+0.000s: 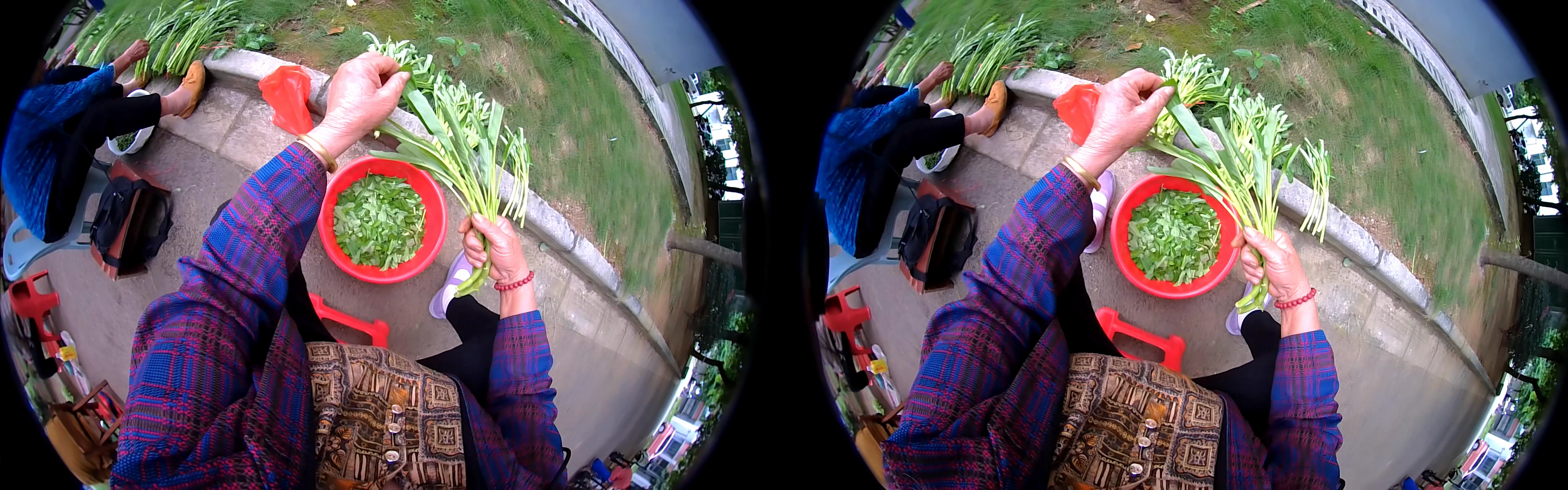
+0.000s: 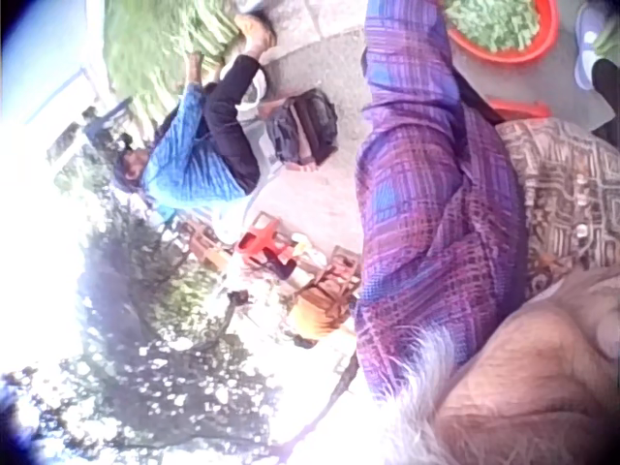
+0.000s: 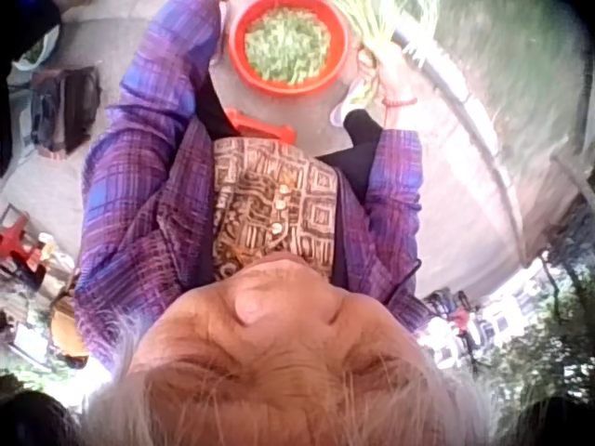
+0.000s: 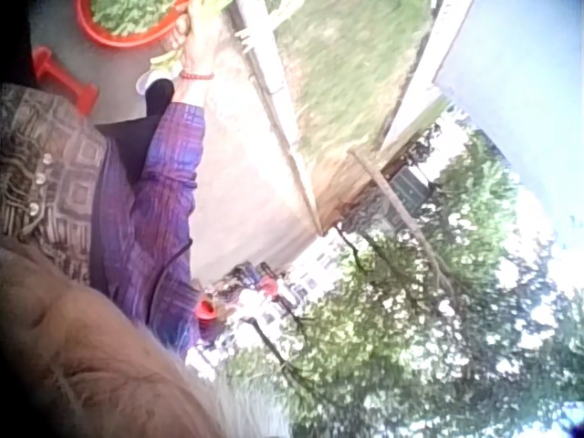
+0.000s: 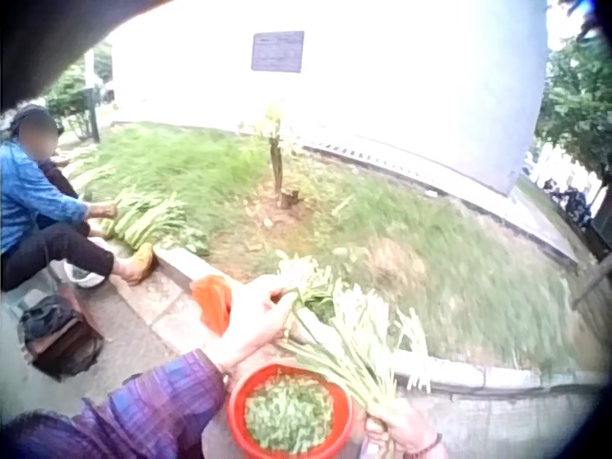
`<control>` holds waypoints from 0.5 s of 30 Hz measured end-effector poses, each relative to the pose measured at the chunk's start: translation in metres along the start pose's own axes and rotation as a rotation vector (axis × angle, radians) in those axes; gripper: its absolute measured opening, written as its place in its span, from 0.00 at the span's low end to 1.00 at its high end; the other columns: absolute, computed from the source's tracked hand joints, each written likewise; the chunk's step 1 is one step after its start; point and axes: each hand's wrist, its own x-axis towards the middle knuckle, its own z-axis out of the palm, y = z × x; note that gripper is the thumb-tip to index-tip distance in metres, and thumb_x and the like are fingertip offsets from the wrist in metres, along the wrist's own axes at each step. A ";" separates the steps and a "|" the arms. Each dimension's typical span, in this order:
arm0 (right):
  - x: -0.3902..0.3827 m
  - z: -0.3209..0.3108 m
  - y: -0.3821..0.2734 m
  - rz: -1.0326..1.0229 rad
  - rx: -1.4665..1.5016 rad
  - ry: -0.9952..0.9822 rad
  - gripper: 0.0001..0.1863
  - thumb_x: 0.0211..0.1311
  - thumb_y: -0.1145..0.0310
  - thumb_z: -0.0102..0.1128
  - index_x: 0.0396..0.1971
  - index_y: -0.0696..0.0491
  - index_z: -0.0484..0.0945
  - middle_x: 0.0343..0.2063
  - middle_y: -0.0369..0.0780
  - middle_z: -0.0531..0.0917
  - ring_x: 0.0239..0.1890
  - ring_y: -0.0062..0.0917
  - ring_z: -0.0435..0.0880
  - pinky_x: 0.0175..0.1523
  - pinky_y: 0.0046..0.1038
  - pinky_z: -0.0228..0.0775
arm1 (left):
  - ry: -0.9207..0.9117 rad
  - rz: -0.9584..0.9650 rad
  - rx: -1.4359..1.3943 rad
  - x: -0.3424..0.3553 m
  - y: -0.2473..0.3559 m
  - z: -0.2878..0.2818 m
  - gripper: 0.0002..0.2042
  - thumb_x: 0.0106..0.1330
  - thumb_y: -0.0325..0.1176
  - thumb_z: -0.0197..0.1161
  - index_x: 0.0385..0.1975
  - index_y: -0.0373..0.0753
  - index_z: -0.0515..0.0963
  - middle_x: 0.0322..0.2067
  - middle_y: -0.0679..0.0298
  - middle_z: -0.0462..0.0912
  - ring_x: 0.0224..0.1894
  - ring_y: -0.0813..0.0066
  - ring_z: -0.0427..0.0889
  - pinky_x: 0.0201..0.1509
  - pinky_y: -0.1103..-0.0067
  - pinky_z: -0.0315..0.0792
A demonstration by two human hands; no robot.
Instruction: The person picks through a bunch of green leafy vegetables by hand, removing individual leaves and placing them into a red plastic bowl.
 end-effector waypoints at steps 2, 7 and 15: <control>-0.001 0.001 -0.003 -0.040 -0.118 0.059 0.17 0.66 0.58 0.55 0.31 0.59 0.76 0.10 0.29 0.66 0.10 0.11 0.60 0.15 0.16 0.53 | 0.110 0.002 0.079 0.001 -0.003 -0.005 0.09 0.60 0.33 0.64 0.29 0.33 0.79 0.22 0.63 0.78 0.23 0.77 0.75 0.28 0.79 0.70; -0.004 -0.011 -0.003 -0.102 -0.168 0.232 0.17 0.66 0.57 0.55 0.28 0.57 0.75 0.09 0.28 0.65 0.09 0.11 0.59 0.15 0.16 0.52 | 0.137 -0.206 -0.087 0.024 -0.025 -0.034 0.10 0.65 0.35 0.61 0.29 0.33 0.80 0.20 0.74 0.76 0.24 0.90 0.69 0.27 0.86 0.65; -0.006 -0.023 -0.015 -0.168 0.158 0.162 0.17 0.70 0.59 0.48 0.31 0.59 0.73 0.11 0.30 0.65 0.09 0.13 0.60 0.15 0.18 0.53 | -0.707 0.176 0.042 -0.026 0.017 0.014 0.11 0.58 0.36 0.66 0.26 0.33 0.77 0.20 0.61 0.76 0.23 0.70 0.74 0.28 0.74 0.69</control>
